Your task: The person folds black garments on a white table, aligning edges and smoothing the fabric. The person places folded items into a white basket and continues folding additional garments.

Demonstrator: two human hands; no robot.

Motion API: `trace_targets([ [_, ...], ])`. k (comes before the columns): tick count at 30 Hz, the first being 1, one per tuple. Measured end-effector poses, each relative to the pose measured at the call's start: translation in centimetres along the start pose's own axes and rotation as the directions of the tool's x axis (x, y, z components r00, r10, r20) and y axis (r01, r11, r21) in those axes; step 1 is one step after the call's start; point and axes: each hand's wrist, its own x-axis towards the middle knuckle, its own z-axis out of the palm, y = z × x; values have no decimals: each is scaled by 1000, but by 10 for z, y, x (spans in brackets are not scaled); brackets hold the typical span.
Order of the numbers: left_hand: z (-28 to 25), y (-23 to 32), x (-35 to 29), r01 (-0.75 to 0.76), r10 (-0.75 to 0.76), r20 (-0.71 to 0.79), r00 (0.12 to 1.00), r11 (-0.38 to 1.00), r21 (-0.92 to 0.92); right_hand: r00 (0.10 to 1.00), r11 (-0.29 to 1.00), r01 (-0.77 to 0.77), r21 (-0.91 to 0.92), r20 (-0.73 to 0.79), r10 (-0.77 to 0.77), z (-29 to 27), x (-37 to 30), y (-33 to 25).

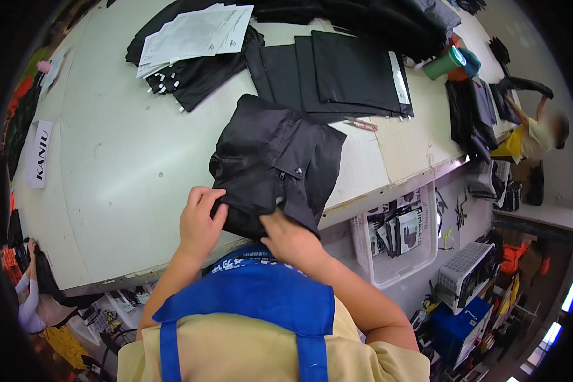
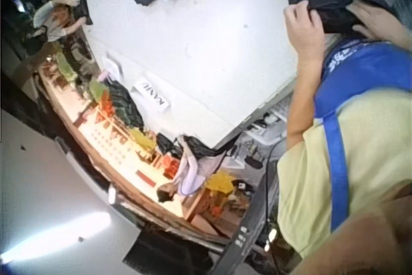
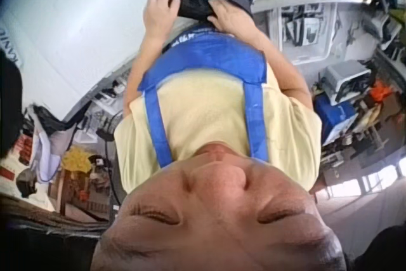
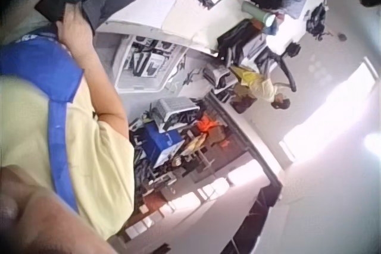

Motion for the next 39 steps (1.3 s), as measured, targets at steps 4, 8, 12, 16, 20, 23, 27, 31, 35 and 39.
trace_targets([
  [4, -10, 5, 13, -17, 12, -46, 999, 995, -99, 996, 996, -79, -34, -49, 77, -20, -6, -9],
  [8, -25, 6, 28, 377, -264, 277, 924, 753, -539, 994, 992, -92, 82, -48, 96, -32, -5, -11],
  [12, -43, 5, 39, 561, -200, 526, 826, 223, -797, 992, 969, -96, 228, -54, 111, -44, -1, -8],
  [16, -32, 1, 28, 532, -167, 515, 841, 79, -843, 998, 965, -59, 256, -13, 65, -50, -2, -8],
  [20, -40, 22, 17, 291, -161, 282, 946, 804, -518, 997, 998, 52, 44, 59, -55, -45, 1, -19],
  [23, -30, 24, 0, -57, 57, 8, 998, 998, 25, 991, 996, 82, -46, 108, -77, -32, -6, -17],
  [27, -30, 12, -25, -31, 31, 7, 1000, 984, 176, 992, 998, 56, -41, 120, -51, -23, -13, -7],
  [31, -29, 22, -30, 89, -83, 92, 992, 994, -70, 993, 993, 118, 23, 16, -118, -16, -17, -4],
  [35, -30, 34, -29, -56, 56, 45, 997, 998, 7, 991, 991, 129, -22, 34, -128, -20, -15, -8],
  [39, -27, 28, -35, -99, 99, 9, 995, 984, 151, 992, 999, 32, 9, 125, -33, -29, -11, -24],
])
